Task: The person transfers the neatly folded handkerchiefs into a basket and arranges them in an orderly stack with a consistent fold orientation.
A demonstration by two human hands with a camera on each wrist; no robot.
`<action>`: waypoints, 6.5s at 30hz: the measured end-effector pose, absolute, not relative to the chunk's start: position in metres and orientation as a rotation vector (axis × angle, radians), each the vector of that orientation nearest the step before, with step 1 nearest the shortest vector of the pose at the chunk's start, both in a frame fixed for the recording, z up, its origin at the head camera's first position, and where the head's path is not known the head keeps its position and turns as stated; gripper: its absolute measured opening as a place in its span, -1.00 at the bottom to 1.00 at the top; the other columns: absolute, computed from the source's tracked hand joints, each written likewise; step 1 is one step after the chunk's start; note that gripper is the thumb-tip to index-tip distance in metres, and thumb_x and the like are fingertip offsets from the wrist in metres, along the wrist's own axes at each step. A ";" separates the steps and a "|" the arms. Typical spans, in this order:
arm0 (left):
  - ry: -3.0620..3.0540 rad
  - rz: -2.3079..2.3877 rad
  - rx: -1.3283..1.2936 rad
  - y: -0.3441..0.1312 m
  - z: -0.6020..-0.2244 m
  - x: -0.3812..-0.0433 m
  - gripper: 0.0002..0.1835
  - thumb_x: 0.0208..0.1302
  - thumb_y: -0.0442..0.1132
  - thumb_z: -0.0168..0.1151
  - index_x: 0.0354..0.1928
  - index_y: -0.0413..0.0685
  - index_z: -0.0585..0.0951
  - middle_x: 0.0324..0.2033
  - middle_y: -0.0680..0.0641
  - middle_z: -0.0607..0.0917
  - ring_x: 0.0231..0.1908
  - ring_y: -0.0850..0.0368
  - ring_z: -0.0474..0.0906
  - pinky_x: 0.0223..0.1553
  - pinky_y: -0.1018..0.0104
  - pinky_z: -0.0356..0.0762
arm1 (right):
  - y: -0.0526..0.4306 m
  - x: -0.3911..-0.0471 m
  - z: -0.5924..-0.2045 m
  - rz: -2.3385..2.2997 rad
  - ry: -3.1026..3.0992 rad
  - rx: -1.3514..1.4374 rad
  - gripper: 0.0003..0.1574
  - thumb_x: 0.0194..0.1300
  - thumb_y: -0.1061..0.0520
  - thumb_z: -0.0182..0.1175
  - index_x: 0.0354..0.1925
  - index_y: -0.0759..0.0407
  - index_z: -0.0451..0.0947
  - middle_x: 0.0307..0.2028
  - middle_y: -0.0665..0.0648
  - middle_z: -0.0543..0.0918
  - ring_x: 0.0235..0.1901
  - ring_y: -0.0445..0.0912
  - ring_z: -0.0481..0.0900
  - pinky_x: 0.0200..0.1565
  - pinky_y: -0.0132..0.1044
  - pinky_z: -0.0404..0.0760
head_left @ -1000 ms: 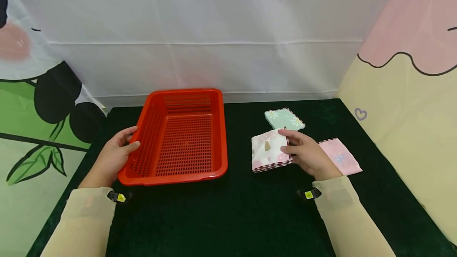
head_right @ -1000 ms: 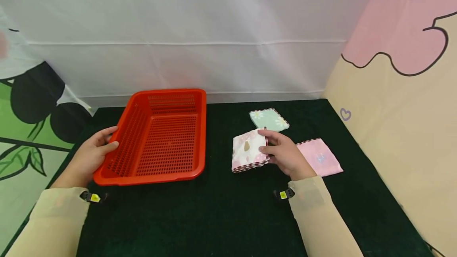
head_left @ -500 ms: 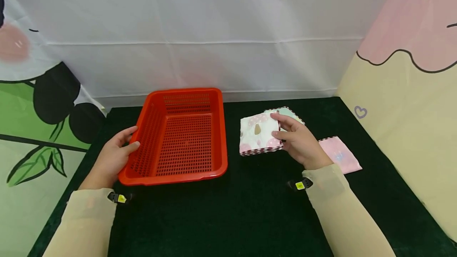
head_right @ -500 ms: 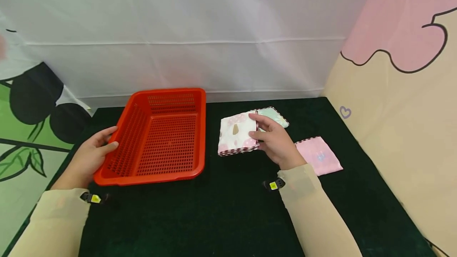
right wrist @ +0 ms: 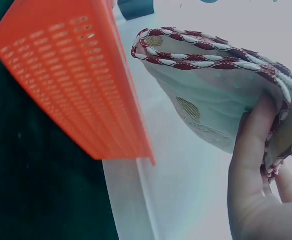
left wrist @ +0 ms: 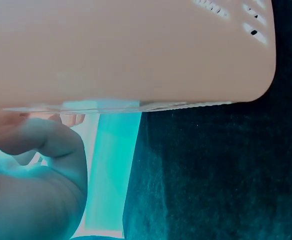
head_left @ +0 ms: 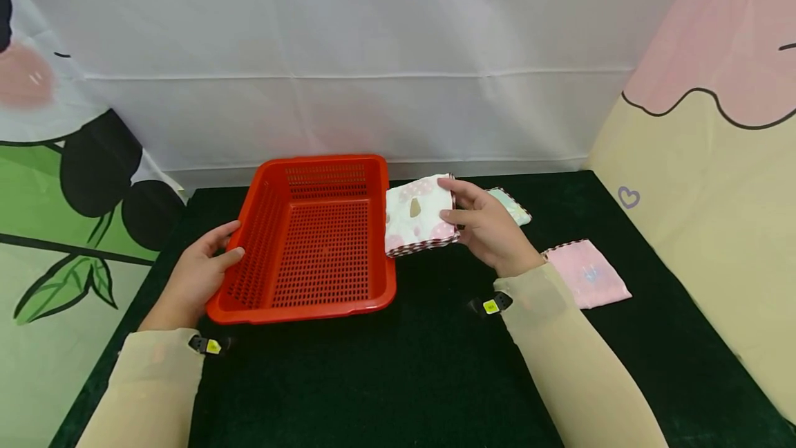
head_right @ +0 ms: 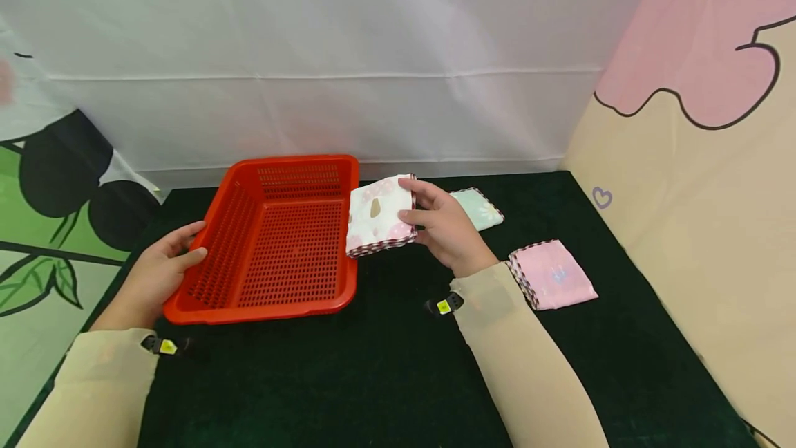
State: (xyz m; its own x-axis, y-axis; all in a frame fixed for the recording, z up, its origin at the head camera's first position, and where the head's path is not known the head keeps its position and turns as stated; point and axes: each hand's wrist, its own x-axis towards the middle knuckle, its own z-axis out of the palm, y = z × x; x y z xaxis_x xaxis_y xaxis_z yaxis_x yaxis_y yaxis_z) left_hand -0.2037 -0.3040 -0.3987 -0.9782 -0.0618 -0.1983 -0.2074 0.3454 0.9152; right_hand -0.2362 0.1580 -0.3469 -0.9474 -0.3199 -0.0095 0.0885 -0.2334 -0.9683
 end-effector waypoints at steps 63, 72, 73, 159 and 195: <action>2.450 1.696 -0.323 -0.301 -0.396 -0.207 -0.30 0.57 0.01 0.13 0.64 0.31 0.15 0.37 -0.16 0.28 0.19 -0.16 0.46 -0.08 0.28 0.70 | -0.029 -0.298 -0.332 -2.192 1.473 -0.271 -0.38 0.42 0.41 0.21 0.37 0.05 0.51 0.11 0.14 0.58 -0.10 0.02 0.62 -0.16 -0.16 0.72; 2.475 1.693 -0.294 -0.303 -0.395 -0.206 -0.30 0.57 0.01 0.13 0.64 0.29 0.15 0.33 -0.17 0.31 0.16 -0.15 0.52 -0.08 0.24 0.71 | -0.040 -0.304 -0.350 -2.144 1.551 -0.201 -0.39 0.41 0.37 0.25 0.36 0.04 0.53 0.10 0.09 0.59 -0.09 0.04 0.64 -0.10 -0.12 0.73; 2.483 1.687 -0.288 -0.303 -0.395 -0.206 -0.30 0.57 0.01 0.13 0.64 0.28 0.15 0.32 -0.17 0.32 0.15 -0.14 0.54 -0.08 0.24 0.70 | -0.040 -0.305 -0.352 -2.141 1.555 -0.187 -0.39 0.41 0.37 0.25 0.36 0.04 0.53 0.10 0.09 0.59 -0.09 0.04 0.64 -0.09 -0.12 0.73; 2.496 1.684 -0.300 -0.300 -0.398 -0.203 -0.29 0.55 0.07 0.12 0.64 0.36 0.13 0.42 -0.16 0.30 0.21 -0.18 0.52 -0.03 0.22 0.67 | 0.168 -0.259 -0.352 -2.035 1.724 -0.117 -0.32 0.52 0.31 0.12 0.52 0.12 0.24 0.37 0.34 0.35 0.31 0.26 0.44 0.13 0.09 0.63; 2.454 1.711 -0.325 -0.308 -0.399 -0.205 -0.30 0.56 0.04 0.13 0.63 0.37 0.15 0.35 -0.15 0.33 0.12 -0.09 0.58 -0.05 0.23 0.69 | 0.387 -0.199 -0.402 -1.899 2.075 -0.341 -0.50 0.63 0.28 -0.04 0.40 -0.08 0.35 0.17 -0.07 0.62 0.11 -0.17 0.66 0.05 -0.28 0.66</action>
